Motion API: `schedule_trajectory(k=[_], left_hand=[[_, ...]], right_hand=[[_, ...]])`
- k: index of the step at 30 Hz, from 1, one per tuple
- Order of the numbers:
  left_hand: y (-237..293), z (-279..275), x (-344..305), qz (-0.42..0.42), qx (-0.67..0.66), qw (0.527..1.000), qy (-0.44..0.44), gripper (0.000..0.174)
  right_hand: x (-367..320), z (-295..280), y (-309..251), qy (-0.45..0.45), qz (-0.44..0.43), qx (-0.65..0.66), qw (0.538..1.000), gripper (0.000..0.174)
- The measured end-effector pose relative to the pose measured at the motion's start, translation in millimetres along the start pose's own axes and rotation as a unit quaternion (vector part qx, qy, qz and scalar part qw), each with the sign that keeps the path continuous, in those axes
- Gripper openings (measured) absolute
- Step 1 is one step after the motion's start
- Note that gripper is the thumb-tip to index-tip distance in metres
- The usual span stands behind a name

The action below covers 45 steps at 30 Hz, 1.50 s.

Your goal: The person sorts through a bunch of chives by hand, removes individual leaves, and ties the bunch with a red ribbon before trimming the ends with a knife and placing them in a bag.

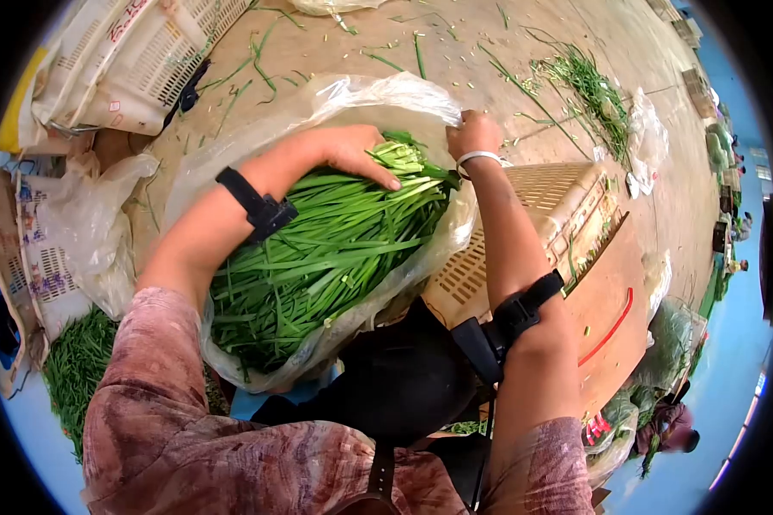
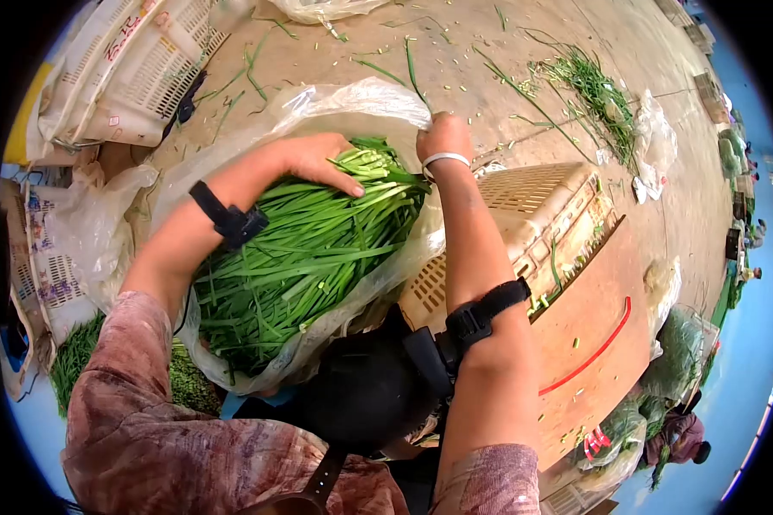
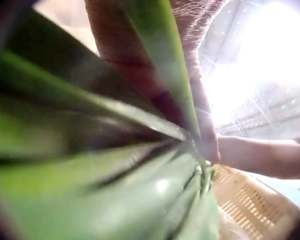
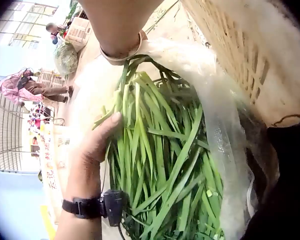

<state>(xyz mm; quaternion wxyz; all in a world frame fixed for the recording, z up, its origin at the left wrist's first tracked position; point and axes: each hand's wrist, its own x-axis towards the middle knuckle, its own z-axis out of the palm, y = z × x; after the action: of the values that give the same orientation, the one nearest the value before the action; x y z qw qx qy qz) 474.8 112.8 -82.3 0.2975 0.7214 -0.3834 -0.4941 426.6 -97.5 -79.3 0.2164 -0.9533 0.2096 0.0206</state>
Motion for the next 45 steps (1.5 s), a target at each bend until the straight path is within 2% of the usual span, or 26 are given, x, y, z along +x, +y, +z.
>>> schedule_trajectory(k=[2, 3, 4, 6, 7, 8, 10, 11, 12, 14, 15, 16, 18, 20, 22, 26, 28, 30, 31, 34, 36, 37, 38, 40, 42, 45], left_hand=[[-16, 15, 6, 0.058, -0.09, 0.991, 0.082, 0.053], [-24, 26, 7, 0.101, 0.061, 0.97, 0.214, 0.055], [-20, 24, 5, 0.103, 0.061, 0.969, 0.215, 0.055], [-12, 21, -1, 0.037, -0.181, 0.98, 0.068, 0.059], [-6, 18, -6, 0.029, -0.201, 0.978, 0.045, 0.062], [2, 18, -13, 0.03, -0.197, 0.979, 0.047, 0.062], [20, 24, -25, 0.021, -0.076, 0.991, 0.108, 0.066], [22, 32, -25, 0.015, -0.03, 0.989, 0.142, 0.075], [24, 44, -29, 0.009, 0.068, 0.977, 0.201, 0.085], [26, 70, -31, 0.08, 0.222, 0.918, 0.319, 0.089], [22, 76, -26, 0.067, 0.231, 0.915, 0.324, 0.09], [20, 75, -24, 0.071, 0.234, 0.914, 0.325, 0.09], [15, 67, -18, 0.049, 0.109, 0.953, 0.279, 0.088], [14, 58, -22, 0.052, 0.035, 0.957, 0.282, 0.081], [17, 48, -35, -0.004, -0.007, 0.974, 0.228, 0.086], [2, 41, -42, -0.031, 0.001, 0.974, 0.225, 0.081], [0, 44, -51, 0.072, -0.128, 0.947, 0.286, 0.077], [8, 50, -64, 0.094, -0.133, 0.94, 0.301, 0.075], [11, 53, -67, 0.097, -0.189, 0.935, 0.286, 0.077], [4, 62, -64, 0.091, -0.261, 0.929, 0.246, 0.08], [3, 71, -65, 0.124, -0.174, 0.924, 0.317, 0.082], [12, 73, -73, 0.128, -0.161, 0.923, 0.326, 0.084], [13, 76, -76, 0.13, -0.159, 0.923, 0.324, 0.084], [18, 82, -79, 0.12, -0.162, 0.913, 0.354, 0.086], [29, 88, -77, 0.117, -0.185, 0.921, 0.322, 0.076], [34, 112, -76, 0.133, 0.044, 0.9, 0.413, 0.076]], right_hand=[[-5, -1, 5, -0.051, -0.04, -0.015, 0.998, 0.051], [-8, -7, 8, -0.085, -0.059, -0.003, 0.995, 0.074], [-12, -13, 9, -0.083, -0.059, -0.005, 0.995, 0.074], [-22, -24, 10, -0.109, -0.112, 0.068, 0.985, 0.084], [-27, -28, 9, -0.092, -0.124, 0.052, 0.987, 0.089], [-32, -33, 9, -0.089, -0.126, 0.053, 0.987, 0.089], [-45, -48, 9, -0.047, -0.127, 0.013, 0.991, 0.089], [-55, -58, 5, -0.038, -0.125, 0.003, 0.991, 0.082], [-61, -63, 7, -0.034, -0.122, 0.002, 0.992, 0.082], [-73, -72, 9, -0.022, -0.097, 0.033, 0.994, 0.073], [-81, -78, 9, -0.011, -0.093, 0.033, 0.995, 0.064], [-89, -82, 10, -0.006, -0.092, 0.032, 0.995, 0.064], [-103, -94, 14, -0.008, -0.086, 0.035, 0.996, 0.058], [-120, -105, 17, 0.014, -0.095, 0.034, 0.995, 0.053], [-137, -119, 16, -0.01, -0.073, 0.104, 0.992, 0.05], [-170, -139, 10, 0.017, -0.091, 0.062, 0.994, 0.043], [-188, -140, 4, 0.037, -0.11, 0.076, 0.99, 0.041], [-206, -139, -9, 0.022, -0.091, 0.156, 0.983, 0.041], [-215, -135, -19, 0.006, -0.085, 0.174, 0.981, 0.039], [-222, -95, -40, -0.029, -0.058, 0.292, 0.954, 0.039], [-215, -46, -49, 0.009, 0.008, 0.363, 0.932, 0.047], [-211, -26, -57, 0.036, 0.046, 0.458, 0.887, 0.051], [-210, -17, -65, 0.056, 0.067, 0.48, 0.873, 0.056], [-203, 6, -75, 0.049, 0.087, 0.613, 0.783, 0.06], [-205, 17, -81, 0.068, 0.087, 0.61, 0.784, 0.064], [-210, 36, -75, 0.107, 0.094, 0.613, 0.777, 0.072]])
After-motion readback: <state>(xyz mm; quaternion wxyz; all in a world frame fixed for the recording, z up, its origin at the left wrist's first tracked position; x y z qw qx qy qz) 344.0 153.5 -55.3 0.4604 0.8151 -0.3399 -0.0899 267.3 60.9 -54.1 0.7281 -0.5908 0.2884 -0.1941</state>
